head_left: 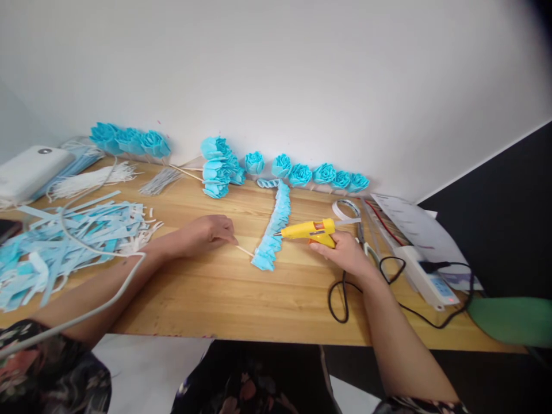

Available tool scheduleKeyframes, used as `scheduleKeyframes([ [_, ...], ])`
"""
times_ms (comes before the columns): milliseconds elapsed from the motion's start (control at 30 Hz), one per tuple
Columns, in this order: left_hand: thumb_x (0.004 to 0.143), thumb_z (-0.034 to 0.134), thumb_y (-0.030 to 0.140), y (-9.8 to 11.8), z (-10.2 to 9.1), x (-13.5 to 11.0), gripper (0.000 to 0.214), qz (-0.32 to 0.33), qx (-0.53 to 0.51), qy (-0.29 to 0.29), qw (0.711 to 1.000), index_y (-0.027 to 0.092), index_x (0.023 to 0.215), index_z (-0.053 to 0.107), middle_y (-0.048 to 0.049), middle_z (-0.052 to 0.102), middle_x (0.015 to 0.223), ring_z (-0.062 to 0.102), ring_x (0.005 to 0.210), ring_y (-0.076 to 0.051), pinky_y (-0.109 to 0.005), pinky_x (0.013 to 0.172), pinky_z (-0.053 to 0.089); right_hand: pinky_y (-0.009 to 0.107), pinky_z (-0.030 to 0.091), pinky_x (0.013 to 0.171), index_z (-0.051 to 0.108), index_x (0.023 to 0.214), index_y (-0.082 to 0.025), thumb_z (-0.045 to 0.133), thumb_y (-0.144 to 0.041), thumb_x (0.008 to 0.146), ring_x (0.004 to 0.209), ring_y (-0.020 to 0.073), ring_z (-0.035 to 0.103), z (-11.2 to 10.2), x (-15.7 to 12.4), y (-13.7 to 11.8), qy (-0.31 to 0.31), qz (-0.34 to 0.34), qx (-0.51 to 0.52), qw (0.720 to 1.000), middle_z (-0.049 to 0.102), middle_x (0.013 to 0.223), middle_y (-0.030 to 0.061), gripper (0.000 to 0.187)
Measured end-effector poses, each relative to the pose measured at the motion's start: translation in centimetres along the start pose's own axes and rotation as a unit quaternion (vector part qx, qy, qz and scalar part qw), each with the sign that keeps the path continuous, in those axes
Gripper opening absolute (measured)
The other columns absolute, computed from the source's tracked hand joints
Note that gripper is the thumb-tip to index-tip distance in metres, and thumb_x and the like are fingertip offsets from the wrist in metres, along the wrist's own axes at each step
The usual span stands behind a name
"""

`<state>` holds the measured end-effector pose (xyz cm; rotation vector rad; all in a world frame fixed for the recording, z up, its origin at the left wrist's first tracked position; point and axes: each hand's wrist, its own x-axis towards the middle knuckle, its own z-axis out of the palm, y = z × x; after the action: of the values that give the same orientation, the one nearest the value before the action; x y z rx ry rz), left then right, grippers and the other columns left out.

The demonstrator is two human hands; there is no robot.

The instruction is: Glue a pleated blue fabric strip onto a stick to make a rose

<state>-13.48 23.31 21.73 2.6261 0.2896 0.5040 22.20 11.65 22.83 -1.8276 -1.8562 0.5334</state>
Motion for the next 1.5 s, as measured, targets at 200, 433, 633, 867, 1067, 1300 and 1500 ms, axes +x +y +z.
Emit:
scheduleKeyframes([
  [200,0.097,0.045,0.013,0.24,-0.16,0.03,0.030,0.000,-0.001,0.000,1.000,0.018,0.098,0.075,-0.0080,0.067,0.088,0.060,0.082,-0.014,-0.024,0.073,0.045,0.028,0.043,0.055,0.074,0.088,-0.017,0.065,-0.052,0.079,0.063,0.0203,0.062,0.05,0.08,0.04,-0.020,-0.012,-0.016,1.000,0.072,0.074,0.0044,0.037],
  [433,0.096,0.048,0.012,0.01,0.15,0.05,0.026,0.002,-0.001,0.006,1.000,0.018,0.097,0.073,-0.0072,0.067,0.087,0.061,0.083,-0.015,-0.024,0.075,0.045,0.030,0.046,0.060,0.073,0.092,-0.020,0.063,-0.053,0.082,0.070,0.0232,0.067,0.48,0.28,0.39,-0.035,-0.020,-0.058,0.997,0.074,0.080,0.0046,0.036],
  [633,0.094,0.051,0.011,-0.12,0.20,0.06,0.022,0.006,-0.006,0.002,1.000,0.018,0.098,0.072,-0.0065,0.067,0.088,0.060,0.085,-0.016,-0.025,0.077,0.045,0.031,0.047,0.062,0.073,0.097,-0.021,0.063,-0.053,0.083,0.073,0.0244,0.068,0.52,0.20,0.43,-0.033,-0.024,-0.055,0.998,0.076,0.085,0.0058,0.037],
  [867,0.093,0.051,0.010,-0.10,0.12,-0.01,0.022,0.007,-0.003,0.003,1.000,0.018,0.098,0.071,-0.0063,0.067,0.089,0.061,0.086,-0.016,-0.025,0.078,0.045,0.031,0.046,0.061,0.073,0.093,-0.020,0.062,-0.054,0.083,0.071,0.0237,0.067,0.66,0.20,0.46,-0.033,-0.020,-0.068,0.997,0.075,0.082,0.0051,0.037],
  [1067,0.095,0.050,0.011,0.11,0.07,0.12,0.022,0.006,-0.005,0.012,1.000,0.017,0.095,0.071,-0.0065,0.067,0.087,0.061,0.084,-0.015,-0.024,0.076,0.045,0.031,0.047,0.063,0.073,0.095,-0.021,0.062,-0.054,0.083,0.073,0.0240,0.067,0.67,0.17,0.42,-0.032,-0.021,-0.062,0.997,0.076,0.084,0.0051,0.037],
  [1300,0.099,0.046,0.016,0.14,-0.02,0.14,0.027,0.004,-0.008,0.005,1.000,0.017,0.095,0.073,-0.0073,0.067,0.085,0.060,0.082,-0.015,-0.024,0.074,0.044,0.032,0.047,0.064,0.073,0.097,-0.021,0.061,-0.057,0.083,0.073,0.0246,0.067,0.70,0.17,0.36,-0.038,-0.015,-0.062,0.997,0.075,0.084,0.0059,0.041],
  [1500,0.101,0.042,0.022,0.23,-0.26,0.14,0.031,0.001,-0.002,-0.009,1.000,0.016,0.097,0.073,-0.0087,0.067,0.087,0.061,0.083,-0.016,-0.026,0.074,0.045,0.030,0.044,0.055,0.074,0.087,-0.019,0.065,-0.054,0.079,0.063,0.0216,0.062,0.09,0.02,0.16,-0.007,-0.006,-0.032,0.999,0.072,0.073,0.0043,0.037],
])
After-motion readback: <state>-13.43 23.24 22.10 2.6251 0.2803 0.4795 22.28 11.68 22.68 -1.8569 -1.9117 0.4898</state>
